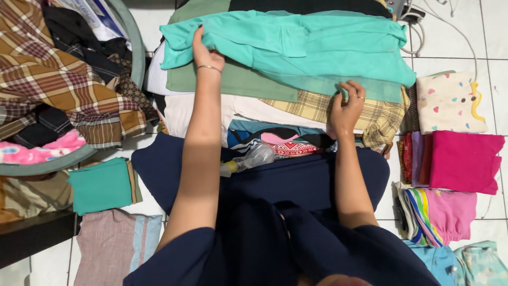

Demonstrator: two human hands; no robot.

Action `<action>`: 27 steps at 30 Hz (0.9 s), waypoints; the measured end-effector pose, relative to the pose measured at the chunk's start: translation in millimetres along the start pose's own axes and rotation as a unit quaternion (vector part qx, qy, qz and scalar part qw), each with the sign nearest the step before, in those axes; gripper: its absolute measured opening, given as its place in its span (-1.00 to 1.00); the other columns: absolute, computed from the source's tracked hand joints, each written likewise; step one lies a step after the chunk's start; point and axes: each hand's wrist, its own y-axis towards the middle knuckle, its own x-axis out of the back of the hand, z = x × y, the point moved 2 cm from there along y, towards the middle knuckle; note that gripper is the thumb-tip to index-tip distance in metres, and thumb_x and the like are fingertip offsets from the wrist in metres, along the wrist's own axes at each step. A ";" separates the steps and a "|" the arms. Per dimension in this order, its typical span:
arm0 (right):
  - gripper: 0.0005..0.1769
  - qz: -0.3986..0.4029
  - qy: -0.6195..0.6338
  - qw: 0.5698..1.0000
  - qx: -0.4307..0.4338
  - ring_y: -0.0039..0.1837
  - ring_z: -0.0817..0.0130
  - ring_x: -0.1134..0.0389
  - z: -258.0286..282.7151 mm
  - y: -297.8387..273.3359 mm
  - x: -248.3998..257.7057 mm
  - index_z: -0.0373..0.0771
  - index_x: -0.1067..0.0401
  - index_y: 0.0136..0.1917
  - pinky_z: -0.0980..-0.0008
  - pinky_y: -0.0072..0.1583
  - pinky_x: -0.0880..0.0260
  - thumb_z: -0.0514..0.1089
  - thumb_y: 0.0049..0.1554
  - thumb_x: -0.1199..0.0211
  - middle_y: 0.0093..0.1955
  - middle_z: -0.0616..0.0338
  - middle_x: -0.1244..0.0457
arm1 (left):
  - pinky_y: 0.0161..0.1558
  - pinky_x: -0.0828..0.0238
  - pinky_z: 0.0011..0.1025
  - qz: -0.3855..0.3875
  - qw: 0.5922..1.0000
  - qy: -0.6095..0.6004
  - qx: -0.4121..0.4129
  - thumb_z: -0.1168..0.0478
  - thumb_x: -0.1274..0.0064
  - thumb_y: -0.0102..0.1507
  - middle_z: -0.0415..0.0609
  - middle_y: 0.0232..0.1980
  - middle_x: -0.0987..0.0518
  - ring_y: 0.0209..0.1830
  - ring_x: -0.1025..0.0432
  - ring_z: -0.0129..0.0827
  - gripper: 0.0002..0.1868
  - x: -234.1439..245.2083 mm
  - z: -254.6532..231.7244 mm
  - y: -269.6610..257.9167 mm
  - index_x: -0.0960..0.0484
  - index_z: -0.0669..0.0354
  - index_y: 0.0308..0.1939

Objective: Folding various laundry items including shirts and trousers on the floor.

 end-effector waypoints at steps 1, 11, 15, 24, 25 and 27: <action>-0.71 0.004 0.002 1.000 -0.001 0.30 -0.03 -0.32 2.0 -0.2 0.1 -0.28 -0.52 0.18 0.12 0.27 -0.37 -0.39 0.19 -0.21 0.32 -0.09 -0.23 | 0.15 -0.45 -0.20 0.021 0.999 -0.025 0.014 0.11 -0.17 0.22 0.00 0.02 -0.63 0.05 -0.49 -0.13 -0.60 -3.3 -0.6 -1.1 -0.60 0.24 0.06; -0.71 -0.012 -0.012 1.000 0.022 0.34 -0.07 -0.28 1.3 -11.6 10.9 -0.28 -0.53 0.17 0.11 0.31 -0.34 -0.38 0.18 -0.23 0.31 -0.08 -0.23 | 0.28 -0.37 -0.16 0.008 0.992 0.054 -0.117 0.07 -0.07 0.35 0.06 0.28 -0.53 0.24 -0.44 -0.08 -0.51 -18.2 3.7 -19.9 -0.54 0.33 0.25; -0.70 -0.035 -0.028 0.999 -0.001 0.33 -0.04 -0.27 -7.6 -21.2 29.1 -0.26 -0.54 0.15 0.09 0.32 -0.33 -0.38 0.15 -0.22 0.29 -0.08 -0.24 | 0.37 -0.33 -0.02 0.104 0.993 -0.014 -0.052 0.09 0.08 0.41 0.17 0.33 -0.49 0.31 -0.40 0.05 -0.51 -13.9 -3.0 -7.3 -0.44 0.37 0.32; -0.70 -0.125 -0.009 0.991 -0.056 0.34 0.05 -0.30 -51.7 -32.7 74.4 -0.32 -0.51 0.14 0.16 0.36 -0.37 -0.44 0.14 -0.19 0.28 -0.05 -0.20 | 0.41 -0.25 0.22 0.085 0.990 -0.034 -0.106 0.15 0.31 0.43 0.39 0.39 -0.35 0.40 -0.30 0.18 -0.49 -57.6 -89.0 -127.2 -0.27 0.42 0.40; -0.71 -0.129 -0.057 0.988 -0.060 0.33 0.08 -0.32 -52.3 -32.1 79.4 -0.32 -0.53 0.12 0.16 0.35 -0.36 -0.46 0.12 -0.21 0.26 -0.03 -0.23 | 0.39 -0.24 0.23 0.064 0.989 -0.020 -0.135 0.17 0.30 0.44 0.44 0.38 -0.35 0.40 -0.32 0.21 -0.50 -60.9 -101.6 -145.6 -0.27 0.43 0.39; -0.70 -0.124 -0.047 0.989 -0.057 0.32 0.07 -0.32 -44.9 -27.5 83.3 -0.33 -0.52 0.12 0.18 0.33 -0.38 -0.47 0.13 -0.20 0.24 -0.04 -0.22 | 0.40 -0.24 0.23 0.071 0.988 -0.038 -0.132 0.17 0.30 0.44 0.47 0.39 -0.36 0.41 -0.32 0.22 -0.49 -44.1 -130.9 -160.0 -0.28 0.46 0.38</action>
